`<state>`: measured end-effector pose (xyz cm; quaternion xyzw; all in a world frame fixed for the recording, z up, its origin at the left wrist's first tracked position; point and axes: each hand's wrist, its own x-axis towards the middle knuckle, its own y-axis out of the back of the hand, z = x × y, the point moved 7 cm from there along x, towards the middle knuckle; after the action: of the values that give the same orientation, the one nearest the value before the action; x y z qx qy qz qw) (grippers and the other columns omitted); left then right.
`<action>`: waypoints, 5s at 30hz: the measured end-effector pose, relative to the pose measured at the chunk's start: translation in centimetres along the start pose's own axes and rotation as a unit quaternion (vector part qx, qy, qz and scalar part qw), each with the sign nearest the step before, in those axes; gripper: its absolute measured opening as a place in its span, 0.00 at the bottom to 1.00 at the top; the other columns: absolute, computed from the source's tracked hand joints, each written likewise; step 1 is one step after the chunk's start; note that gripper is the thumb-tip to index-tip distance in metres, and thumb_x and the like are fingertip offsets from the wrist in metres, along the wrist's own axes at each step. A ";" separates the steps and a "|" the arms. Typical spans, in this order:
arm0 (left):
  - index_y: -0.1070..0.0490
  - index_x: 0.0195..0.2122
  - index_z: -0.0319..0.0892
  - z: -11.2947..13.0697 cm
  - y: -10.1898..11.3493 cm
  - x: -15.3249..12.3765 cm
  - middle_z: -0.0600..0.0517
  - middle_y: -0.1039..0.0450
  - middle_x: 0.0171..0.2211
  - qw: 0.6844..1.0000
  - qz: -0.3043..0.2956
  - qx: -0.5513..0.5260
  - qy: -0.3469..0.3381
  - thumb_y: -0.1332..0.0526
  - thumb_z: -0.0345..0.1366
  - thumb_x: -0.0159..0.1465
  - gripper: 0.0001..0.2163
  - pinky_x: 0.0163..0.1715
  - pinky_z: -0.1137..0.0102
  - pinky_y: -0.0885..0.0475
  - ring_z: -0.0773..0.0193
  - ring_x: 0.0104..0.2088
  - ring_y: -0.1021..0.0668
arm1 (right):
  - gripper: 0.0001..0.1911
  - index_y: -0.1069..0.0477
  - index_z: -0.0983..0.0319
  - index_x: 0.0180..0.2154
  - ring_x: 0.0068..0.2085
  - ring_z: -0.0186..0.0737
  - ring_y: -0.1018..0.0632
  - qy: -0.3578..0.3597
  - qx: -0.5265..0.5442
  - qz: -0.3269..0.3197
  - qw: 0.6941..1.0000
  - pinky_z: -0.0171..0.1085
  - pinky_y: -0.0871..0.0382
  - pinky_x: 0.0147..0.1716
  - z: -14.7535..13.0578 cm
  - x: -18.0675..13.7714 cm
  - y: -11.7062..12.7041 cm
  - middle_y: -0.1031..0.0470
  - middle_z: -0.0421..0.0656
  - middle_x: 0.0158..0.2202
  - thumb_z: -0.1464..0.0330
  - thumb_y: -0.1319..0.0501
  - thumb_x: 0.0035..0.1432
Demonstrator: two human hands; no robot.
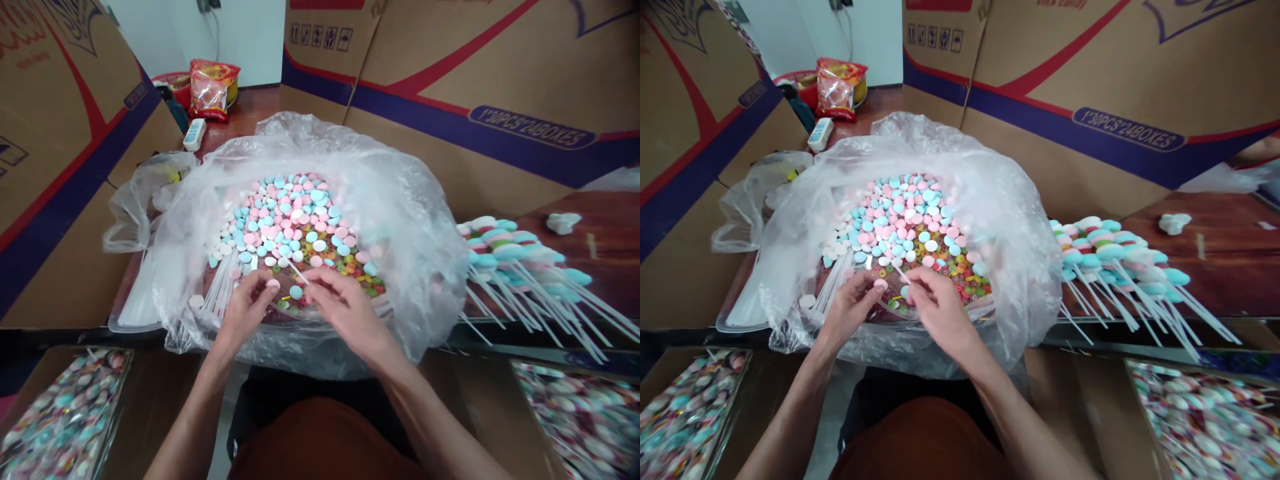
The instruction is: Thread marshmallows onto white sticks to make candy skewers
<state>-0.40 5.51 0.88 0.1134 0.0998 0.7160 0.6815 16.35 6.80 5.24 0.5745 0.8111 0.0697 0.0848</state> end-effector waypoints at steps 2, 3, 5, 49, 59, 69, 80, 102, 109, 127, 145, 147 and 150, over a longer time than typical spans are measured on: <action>0.30 0.34 0.41 0.3 -0.2 0.1 0.55 0.31 0.29 0.999 -0.025 -0.024 0.029 0.38 0.41 0.64 0.08 0.32 0.73 0.32 0.68 0.30 0.29 | 0.09 0.29 0.62 0.32 0.27 0.34 0.29 0.013 -0.121 0.037 0.992 0.33 0.38 0.27 1.6 -0.7 1.4 0.29 0.38 0.26 0.68 0.45 0.63; 0.31 0.34 0.41 0.3 -0.3 0.1 0.55 0.32 0.28 0.998 -0.031 -0.031 0.035 0.38 0.41 0.64 0.09 0.31 0.74 0.33 0.69 0.30 0.30 | 0.08 0.28 0.62 0.33 0.30 0.36 0.27 0.019 -0.182 0.044 0.982 0.33 0.37 0.30 2.2 -0.9 1.3 0.27 0.40 0.28 0.69 0.44 0.63; 0.31 0.34 0.41 0.2 -0.8 0.2 0.55 0.33 0.28 0.997 -0.038 -0.046 0.041 0.38 0.42 0.64 0.09 0.30 0.74 0.34 0.69 0.29 0.30 | 0.06 0.26 0.61 0.38 0.36 0.39 0.24 0.018 -0.295 0.045 0.954 0.34 0.37 0.33 2.9 -1.0 0.1 0.24 0.43 0.36 0.70 0.42 0.63; 0.21 0.42 0.43 -2.0 -2.0 0.2 0.53 0.20 0.34 0.929 0.076 -0.331 0.146 0.25 0.37 0.50 0.18 0.33 0.75 0.26 0.69 0.33 0.22 | 0.17 0.20 0.64 0.41 0.23 0.35 0.29 0.025 -0.086 0.052 0.995 0.33 0.35 0.26 3.2 -3.2 -0.3 0.27 0.39 0.22 0.65 0.46 0.65; 0.19 0.42 0.44 -1.7 -1.0 0.0 0.52 0.19 0.36 0.963 0.086 -0.235 0.103 0.27 0.40 0.53 0.15 0.36 0.71 0.24 0.65 0.34 0.21 | 0.16 0.20 0.61 0.39 0.26 0.36 0.28 0.032 -0.099 0.030 0.994 0.33 0.36 0.28 2.8 -3.0 -0.4 0.24 0.40 0.26 0.65 0.47 0.65; 0.19 0.45 0.48 0.7 -0.4 -1.1 0.50 0.20 0.40 0.988 0.144 0.011 -0.046 0.34 0.37 0.62 0.11 0.44 0.67 0.26 0.60 0.42 0.21 | 0.16 0.31 0.61 0.28 0.23 0.33 0.37 -0.011 -0.029 0.061 0.998 0.33 0.44 0.24 3.1 -2.7 -2.6 0.40 0.36 0.20 0.63 0.49 0.66; 0.20 0.47 0.48 1.9 -4.9 -0.7 0.48 0.20 0.47 0.998 0.024 -0.043 -0.046 0.39 0.37 0.67 0.11 0.55 0.62 0.29 0.57 0.50 0.21 | 0.16 0.35 0.60 0.25 0.21 0.33 0.36 -0.047 0.024 0.106 0.993 0.33 0.44 0.22 4.2 -2.1 0.8 0.39 0.35 0.18 0.60 0.46 0.62; 0.21 0.38 0.46 1.4 -5.1 2.0 0.50 0.23 0.36 0.987 -0.019 0.134 -0.089 0.39 0.31 0.63 0.07 0.38 0.69 0.29 0.62 0.35 0.23 | 0.16 0.29 0.59 0.29 0.23 0.35 0.33 -0.040 -0.174 0.123 0.976 0.33 0.42 0.25 5.4 -4.7 3.9 0.33 0.37 0.20 0.61 0.48 0.65; 0.24 0.36 0.41 -0.4 -3.9 1.6 0.53 0.23 0.31 0.978 0.040 -0.187 0.083 0.29 0.39 0.54 0.11 0.36 0.70 0.25 0.66 0.31 0.22 | 0.15 0.29 0.60 0.30 0.23 0.34 0.34 -0.019 -0.145 0.080 0.986 0.33 0.42 0.26 4.7 -4.5 2.3 0.34 0.36 0.21 0.63 0.48 0.66; 0.24 0.36 0.40 -0.1 -3.8 0.6 0.52 0.22 0.31 0.974 0.063 -0.213 0.052 0.28 0.39 0.55 0.12 0.35 0.73 0.25 0.66 0.33 0.21 | 0.15 0.28 0.63 0.30 0.23 0.32 0.36 0.036 -0.154 0.098 0.983 0.32 0.43 0.25 3.9 -4.3 1.2 0.34 0.37 0.22 0.66 0.48 0.67; 0.30 0.30 0.40 -1.1 -4.0 0.5 0.56 0.27 0.25 0.951 -0.019 -0.273 0.141 0.26 0.39 0.52 0.14 0.29 0.76 0.32 0.71 0.27 0.27 | 0.14 0.29 0.63 0.30 0.25 0.32 0.34 0.097 -0.152 0.090 0.980 0.31 0.41 0.27 3.3 -4.2 0.9 0.32 0.37 0.24 0.70 0.48 0.68; 0.30 0.35 0.41 -1.1 -4.0 0.4 0.57 0.27 0.25 0.952 -0.039 -0.261 0.157 0.25 0.39 0.51 0.16 0.29 0.76 0.33 0.71 0.27 0.27 | 0.14 0.29 0.63 0.30 0.25 0.32 0.33 0.127 -0.169 0.090 0.973 0.32 0.41 0.28 2.9 -4.3 0.7 0.32 0.38 0.24 0.70 0.48 0.68; 0.33 0.40 0.43 -0.6 -4.1 0.2 0.58 0.28 0.26 0.954 -0.055 -0.248 0.159 0.25 0.38 0.51 0.20 0.31 0.75 0.32 0.71 0.27 0.27 | 0.13 0.31 0.62 0.30 0.25 0.32 0.32 0.162 -0.188 0.102 0.963 0.32 0.40 0.28 2.6 -4.3 0.5 0.32 0.38 0.25 0.72 0.49 0.68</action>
<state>3.30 5.93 -0.89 -0.1804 0.0321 0.6883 0.7019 18.75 2.95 3.10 0.6091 0.7233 0.3215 0.0507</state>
